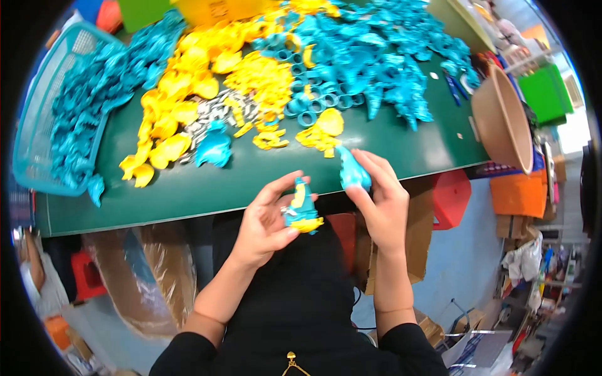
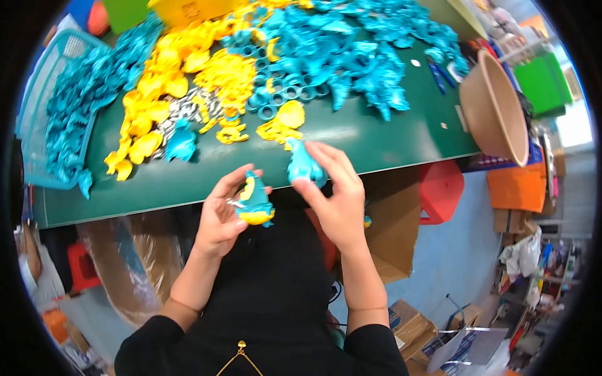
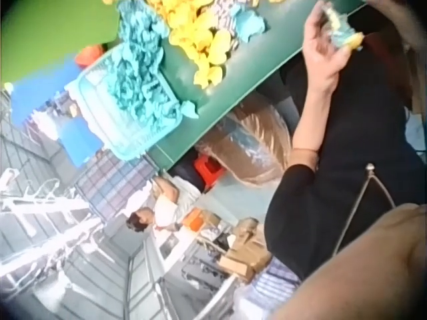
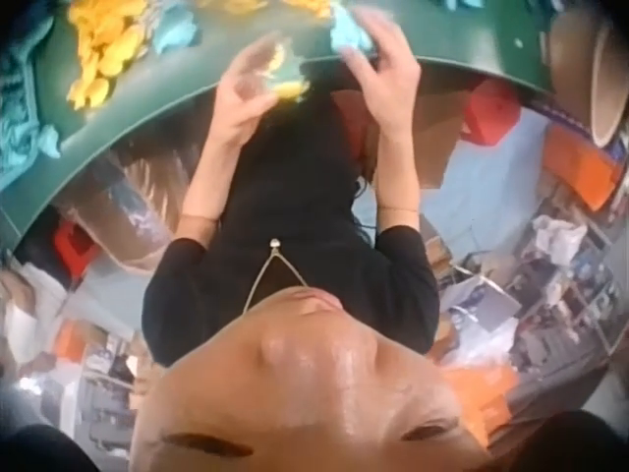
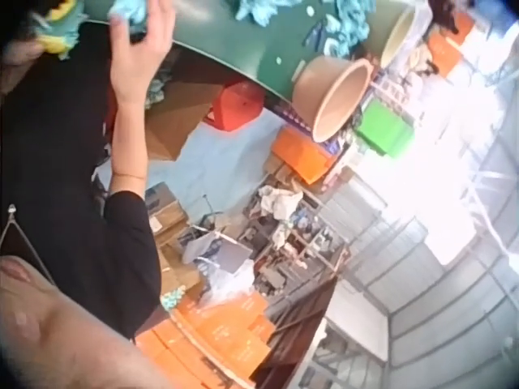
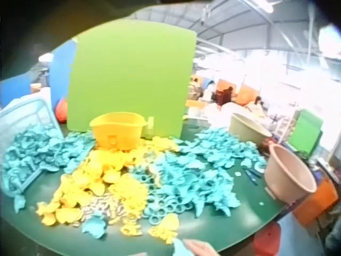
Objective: Assembling small colorful plastic toy parts to create a figure at a workbench.
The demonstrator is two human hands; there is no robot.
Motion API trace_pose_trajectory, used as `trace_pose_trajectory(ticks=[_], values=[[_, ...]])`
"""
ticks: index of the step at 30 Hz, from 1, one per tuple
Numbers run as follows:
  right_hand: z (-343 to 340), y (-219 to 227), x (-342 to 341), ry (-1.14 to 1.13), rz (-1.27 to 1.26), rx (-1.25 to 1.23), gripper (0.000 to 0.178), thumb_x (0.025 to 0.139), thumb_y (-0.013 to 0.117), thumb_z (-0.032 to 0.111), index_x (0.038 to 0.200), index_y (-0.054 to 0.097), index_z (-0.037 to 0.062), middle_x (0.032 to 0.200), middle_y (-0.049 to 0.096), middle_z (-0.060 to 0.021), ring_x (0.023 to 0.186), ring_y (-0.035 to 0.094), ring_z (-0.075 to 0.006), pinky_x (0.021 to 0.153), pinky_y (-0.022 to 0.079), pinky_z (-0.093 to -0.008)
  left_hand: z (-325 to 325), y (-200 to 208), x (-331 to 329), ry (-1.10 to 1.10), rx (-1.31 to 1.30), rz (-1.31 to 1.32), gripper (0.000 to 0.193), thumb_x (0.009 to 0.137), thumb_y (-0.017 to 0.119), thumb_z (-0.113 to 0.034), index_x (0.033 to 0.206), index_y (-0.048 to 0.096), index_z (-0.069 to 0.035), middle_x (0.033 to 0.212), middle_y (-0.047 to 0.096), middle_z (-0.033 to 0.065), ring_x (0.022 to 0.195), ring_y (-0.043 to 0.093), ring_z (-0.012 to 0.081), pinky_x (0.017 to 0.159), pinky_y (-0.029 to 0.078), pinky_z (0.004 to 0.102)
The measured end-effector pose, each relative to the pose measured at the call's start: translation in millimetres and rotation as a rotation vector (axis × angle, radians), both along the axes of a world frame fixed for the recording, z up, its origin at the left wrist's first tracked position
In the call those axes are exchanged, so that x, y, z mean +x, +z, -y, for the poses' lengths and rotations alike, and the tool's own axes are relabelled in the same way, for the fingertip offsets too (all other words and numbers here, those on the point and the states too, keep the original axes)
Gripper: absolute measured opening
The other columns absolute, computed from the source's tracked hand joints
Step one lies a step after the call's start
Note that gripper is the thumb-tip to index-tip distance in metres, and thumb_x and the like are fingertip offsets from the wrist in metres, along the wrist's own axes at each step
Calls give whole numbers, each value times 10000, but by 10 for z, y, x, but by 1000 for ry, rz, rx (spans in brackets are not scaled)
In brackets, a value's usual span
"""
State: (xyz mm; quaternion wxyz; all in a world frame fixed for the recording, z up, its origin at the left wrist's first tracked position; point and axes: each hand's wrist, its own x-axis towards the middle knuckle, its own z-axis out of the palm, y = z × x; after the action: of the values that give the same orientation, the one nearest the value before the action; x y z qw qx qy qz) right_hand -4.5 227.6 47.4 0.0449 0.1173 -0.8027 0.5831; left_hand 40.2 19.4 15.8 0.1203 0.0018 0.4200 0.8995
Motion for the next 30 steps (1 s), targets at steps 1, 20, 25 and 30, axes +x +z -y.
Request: trace_pose_trajectory(ticks=[1, 20, 25, 30], values=[[65, 60, 108, 80, -8, -88, 484, 852, 706, -15, 1313, 584, -96, 1345, 549, -199, 1240, 558, -270, 1037, 453, -363, -3, 27, -7, -13, -7, 4, 906, 728, 824, -147, 1485, 360, 31, 1483, 451, 171, 1290, 544, 303, 1095, 458, 423], [335, -27, 410, 185, 92, -166, 503, 811, 766, -36, 1293, 623, -59, 1310, 568, -187, 1206, 585, -254, 985, 506, -349, 62, 21, 36, -1, -44, -105, 840, 769, 758, -16, 1504, 353, 30, 1506, 412, 169, 1338, 487, 273, 1107, 438, 405], [310, 59, 442, 170, 29, -128, 507, 814, 777, -13, 1295, 623, -56, 1294, 572, -180, 1192, 591, -249, 972, 511, -340, 108, 33, 105, -10, -37, -199, 799, 781, 706, 71, 1507, 381, 3, 1492, 394, 123, 1330, 484, 247, 1073, 466, 379], [304, 64, 437, 189, 25, -123, 504, 817, 785, 9, 1289, 624, -63, 1289, 567, -179, 1178, 596, -245, 969, 515, -336, 118, 51, 97, -14, -42, -223, 791, 785, 708, 67, 1504, 387, 3, 1488, 392, 121, 1328, 487, 248, 1082, 463, 383]])
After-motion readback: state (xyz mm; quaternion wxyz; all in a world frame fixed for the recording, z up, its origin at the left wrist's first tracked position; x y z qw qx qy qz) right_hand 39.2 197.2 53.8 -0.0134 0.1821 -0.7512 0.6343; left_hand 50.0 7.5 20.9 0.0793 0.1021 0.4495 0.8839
